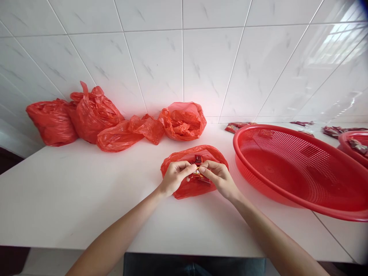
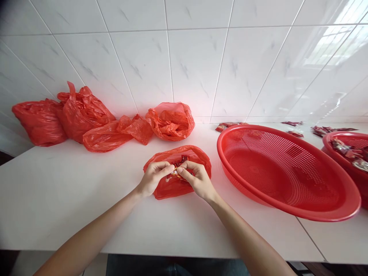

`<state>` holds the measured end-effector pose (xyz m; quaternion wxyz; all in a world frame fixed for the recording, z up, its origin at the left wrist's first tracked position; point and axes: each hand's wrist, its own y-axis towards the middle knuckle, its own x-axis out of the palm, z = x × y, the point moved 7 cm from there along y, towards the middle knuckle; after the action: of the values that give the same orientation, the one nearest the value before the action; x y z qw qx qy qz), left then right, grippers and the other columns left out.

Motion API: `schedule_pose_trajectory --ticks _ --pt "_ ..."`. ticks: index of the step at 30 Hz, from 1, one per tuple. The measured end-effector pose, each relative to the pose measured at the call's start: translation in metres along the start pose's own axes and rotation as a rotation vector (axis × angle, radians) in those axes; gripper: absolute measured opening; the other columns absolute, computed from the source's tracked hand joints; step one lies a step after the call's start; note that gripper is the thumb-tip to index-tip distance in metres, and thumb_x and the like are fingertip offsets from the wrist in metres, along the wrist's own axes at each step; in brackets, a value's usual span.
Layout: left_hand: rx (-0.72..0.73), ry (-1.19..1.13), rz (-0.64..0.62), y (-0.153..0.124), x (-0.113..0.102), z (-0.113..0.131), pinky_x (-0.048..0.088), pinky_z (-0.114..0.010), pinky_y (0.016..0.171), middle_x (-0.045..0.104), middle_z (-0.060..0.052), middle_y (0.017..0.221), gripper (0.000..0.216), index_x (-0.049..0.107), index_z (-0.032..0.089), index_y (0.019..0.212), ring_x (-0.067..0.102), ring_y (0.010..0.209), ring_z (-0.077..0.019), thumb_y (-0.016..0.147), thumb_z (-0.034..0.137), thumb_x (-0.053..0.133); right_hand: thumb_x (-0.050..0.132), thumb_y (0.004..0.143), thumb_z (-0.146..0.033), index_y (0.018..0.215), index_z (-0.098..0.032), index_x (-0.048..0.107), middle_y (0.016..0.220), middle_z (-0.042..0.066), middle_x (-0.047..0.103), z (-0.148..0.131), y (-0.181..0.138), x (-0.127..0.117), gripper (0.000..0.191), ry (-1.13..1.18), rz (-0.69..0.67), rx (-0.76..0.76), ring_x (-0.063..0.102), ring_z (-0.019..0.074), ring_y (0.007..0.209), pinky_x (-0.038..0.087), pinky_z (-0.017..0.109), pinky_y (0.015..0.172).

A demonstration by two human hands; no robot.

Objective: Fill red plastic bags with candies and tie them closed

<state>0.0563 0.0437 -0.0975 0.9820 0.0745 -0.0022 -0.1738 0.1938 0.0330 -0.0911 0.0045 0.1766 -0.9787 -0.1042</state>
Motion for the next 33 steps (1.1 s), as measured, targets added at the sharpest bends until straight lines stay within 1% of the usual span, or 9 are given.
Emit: schedule_pose_trajectory --ticks 7,10,14,19,22,26,28,31,33 --pt "0.038 0.027 0.064 -0.002 -0.003 0.0 0.038 -0.024 0.059 0.051 0.003 0.061 0.035 0.06 0.015 0.067 0.045 0.059 -0.0092 0.089 0.042 0.065 0.062 0.092 -0.043 0.076 -0.017 0.061 0.07 -0.002 0.05 0.002 0.001 0.0 0.03 0.031 0.012 0.007 0.04 0.0109 0.064 0.032 0.027 0.063" --pt "0.059 0.037 0.096 -0.002 -0.006 0.002 0.038 -0.024 0.058 0.05 0.003 0.059 0.036 0.059 0.016 0.065 0.044 0.058 -0.0091 0.089 0.043 0.065 0.061 0.093 -0.044 0.075 -0.018 0.059 0.07 -0.001 0.055 0.004 0.0 0.0 0.032 0.074 0.006 0.023 0.046 0.0125 0.066 0.035 0.028 0.066" --pt "0.069 0.047 0.137 -0.002 -0.011 0.004 0.036 -0.024 0.057 0.049 0.004 0.056 0.037 0.059 0.016 0.064 0.044 0.056 -0.009 0.089 0.043 0.065 0.065 0.09 -0.042 0.07 -0.018 0.06 0.069 0.0 0.06 0.005 -0.001 0.001 0.032 0.052 -0.019 0.031 0.049 0.0133 0.068 0.036 0.029 0.069" --pt "0.035 -0.02 0.116 0.001 -0.01 -0.002 0.036 -0.025 0.059 0.048 0.003 0.056 0.042 0.053 0.016 0.06 0.043 0.056 -0.0092 0.09 0.044 0.063 0.065 0.091 -0.039 0.073 -0.019 0.057 0.07 -0.001 0.061 0.006 -0.001 0.004 0.028 0.185 -0.061 0.055 0.05 0.0129 0.068 0.038 0.028 0.069" --pt "0.008 -0.098 0.085 0.002 -0.008 -0.006 0.036 -0.025 0.058 0.048 0.003 0.058 0.041 0.054 0.016 0.061 0.042 0.057 -0.009 0.09 0.043 0.063 0.066 0.091 -0.038 0.074 -0.019 0.057 0.072 0.0 0.061 0.006 -0.002 0.006 0.027 0.227 -0.084 0.053 0.053 0.0139 0.072 0.04 0.029 0.074" --pt "0.015 -0.116 0.071 0.001 -0.007 -0.003 0.041 -0.024 0.061 0.051 0.003 0.06 0.038 0.056 0.016 0.062 0.046 0.059 -0.0095 0.09 0.041 0.063 0.065 0.09 -0.043 0.074 -0.02 0.057 0.072 0.0 0.061 0.005 -0.002 0.004 0.029 0.161 -0.059 0.047 0.054 0.0147 0.072 0.043 0.03 0.074" --pt "0.023 -0.096 0.053 0.001 -0.005 0.001 0.045 -0.025 0.065 0.056 0.002 0.063 0.036 0.06 0.016 0.066 0.051 0.063 -0.011 0.091 0.042 0.061 0.064 0.091 -0.044 0.074 -0.02 0.058 0.074 0.001 0.062 0.002 -0.002 0.003 0.03 0.108 -0.044 0.033 0.056 0.0156 0.073 0.044 0.03 0.075" --pt "0.048 -0.052 0.049 0.0 -0.003 0.005 0.05 -0.028 0.076 0.066 -0.001 0.078 0.027 0.068 0.017 0.082 0.06 0.077 -0.0149 0.092 0.041 0.06 0.06 0.093 -0.044 0.076 -0.02 0.062 0.081 0.004 0.067 -0.004 0.0 0.0 0.03 0.013 -0.041 -0.011 0.061 0.0181 0.079 0.048 0.032 0.079" --pt "0.068 -0.023 0.116 0.001 -0.008 0.005 0.053 -0.028 0.078 0.068 -0.003 0.091 0.024 0.069 0.018 0.093 0.062 0.084 -0.0162 0.091 0.04 0.062 0.055 0.095 -0.041 0.085 -0.02 0.066 0.087 0.005 0.069 -0.004 0.003 -0.008 0.026 -0.1 0.005 -0.039 0.064 0.0196 0.084 0.05 0.034 0.082"
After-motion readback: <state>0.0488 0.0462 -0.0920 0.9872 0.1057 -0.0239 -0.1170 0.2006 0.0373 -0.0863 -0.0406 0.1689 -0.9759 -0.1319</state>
